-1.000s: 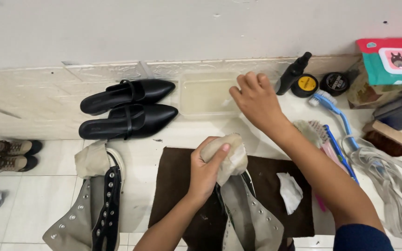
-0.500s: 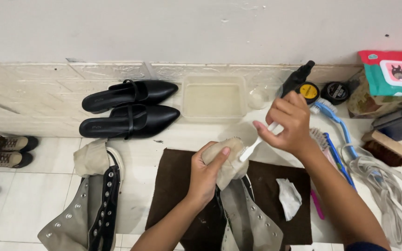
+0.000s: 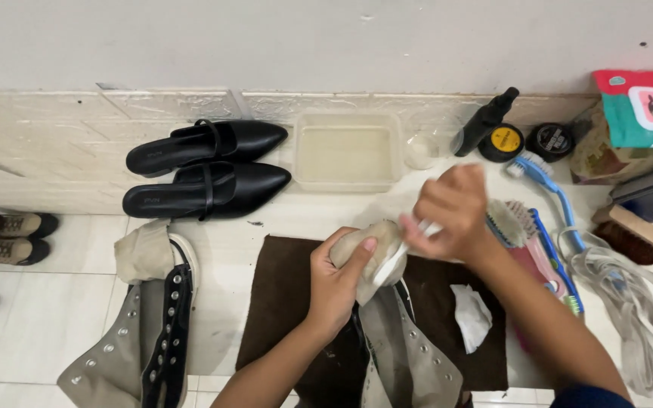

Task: The person cleans a black high-top sneaker by wiping the white rubber sole with a cloth and then scrubbing the beige fabric tongue with a toothbrush dipped in a cleaning solution. The shoe is rotated and repositioned throughout the process.

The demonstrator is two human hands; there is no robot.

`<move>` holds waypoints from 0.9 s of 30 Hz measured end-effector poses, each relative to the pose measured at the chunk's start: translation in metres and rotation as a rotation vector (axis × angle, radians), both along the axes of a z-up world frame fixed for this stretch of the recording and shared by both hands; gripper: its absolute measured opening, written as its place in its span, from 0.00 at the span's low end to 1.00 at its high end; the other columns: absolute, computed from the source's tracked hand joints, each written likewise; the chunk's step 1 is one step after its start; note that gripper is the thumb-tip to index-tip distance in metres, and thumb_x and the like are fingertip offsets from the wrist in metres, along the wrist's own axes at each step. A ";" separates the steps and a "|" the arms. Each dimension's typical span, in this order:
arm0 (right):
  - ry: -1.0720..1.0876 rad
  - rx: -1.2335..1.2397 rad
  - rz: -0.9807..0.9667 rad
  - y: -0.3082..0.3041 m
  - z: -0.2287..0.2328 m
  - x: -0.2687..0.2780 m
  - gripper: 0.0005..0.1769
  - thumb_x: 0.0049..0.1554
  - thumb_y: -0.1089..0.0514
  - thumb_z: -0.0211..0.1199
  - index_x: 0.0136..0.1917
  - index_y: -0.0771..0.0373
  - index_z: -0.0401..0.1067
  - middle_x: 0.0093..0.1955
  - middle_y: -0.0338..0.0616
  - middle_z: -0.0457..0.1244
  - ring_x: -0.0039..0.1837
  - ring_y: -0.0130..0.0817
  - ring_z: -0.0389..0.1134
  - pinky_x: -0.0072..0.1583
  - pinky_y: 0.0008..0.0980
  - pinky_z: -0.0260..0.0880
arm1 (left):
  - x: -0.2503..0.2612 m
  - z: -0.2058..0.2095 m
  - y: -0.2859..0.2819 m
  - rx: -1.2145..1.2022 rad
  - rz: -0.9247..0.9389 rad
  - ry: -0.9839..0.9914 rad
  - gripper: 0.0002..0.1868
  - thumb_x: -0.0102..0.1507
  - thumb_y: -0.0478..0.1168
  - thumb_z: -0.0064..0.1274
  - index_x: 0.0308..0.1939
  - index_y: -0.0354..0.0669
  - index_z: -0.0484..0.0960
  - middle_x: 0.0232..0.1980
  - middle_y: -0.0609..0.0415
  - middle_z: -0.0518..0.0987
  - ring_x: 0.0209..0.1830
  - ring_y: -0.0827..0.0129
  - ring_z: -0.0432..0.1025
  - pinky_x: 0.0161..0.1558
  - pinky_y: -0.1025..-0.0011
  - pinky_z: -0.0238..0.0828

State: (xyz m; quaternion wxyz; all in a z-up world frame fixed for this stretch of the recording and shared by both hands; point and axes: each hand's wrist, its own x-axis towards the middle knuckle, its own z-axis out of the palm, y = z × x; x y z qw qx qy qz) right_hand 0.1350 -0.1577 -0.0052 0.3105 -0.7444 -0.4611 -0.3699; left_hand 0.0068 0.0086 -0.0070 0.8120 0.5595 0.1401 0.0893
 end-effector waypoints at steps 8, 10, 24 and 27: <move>-0.046 -0.010 -0.008 0.011 0.003 -0.016 0.23 0.52 0.48 0.62 0.22 0.50 0.56 0.24 0.34 0.51 0.33 0.37 0.50 0.45 0.36 0.52 | -0.002 0.009 -0.001 0.009 0.010 -0.033 0.07 0.61 0.36 0.59 0.30 0.36 0.83 0.22 0.49 0.78 0.26 0.72 0.69 0.30 0.75 0.67; -0.063 0.000 -0.046 -0.009 -0.009 0.014 0.23 0.53 0.50 0.63 0.23 0.52 0.57 0.24 0.35 0.50 0.34 0.39 0.51 0.46 0.37 0.51 | -0.001 0.010 0.001 0.008 0.015 -0.029 0.07 0.62 0.36 0.58 0.31 0.36 0.83 0.23 0.49 0.78 0.26 0.72 0.69 0.30 0.75 0.68; -0.077 -0.010 0.002 -0.007 -0.009 0.006 0.18 0.50 0.52 0.59 0.23 0.50 0.58 0.26 0.37 0.50 0.32 0.42 0.50 0.43 0.39 0.50 | 0.000 0.008 -0.003 -0.008 0.012 -0.046 0.07 0.61 0.37 0.59 0.31 0.36 0.83 0.23 0.48 0.78 0.27 0.73 0.70 0.30 0.75 0.68; -0.118 -0.003 -0.012 -0.005 -0.005 0.008 0.19 0.49 0.53 0.59 0.21 0.50 0.57 0.25 0.35 0.50 0.33 0.40 0.49 0.44 0.39 0.49 | 0.000 0.007 -0.001 -0.004 0.013 -0.037 0.07 0.61 0.37 0.59 0.31 0.37 0.83 0.23 0.49 0.79 0.27 0.73 0.70 0.30 0.75 0.69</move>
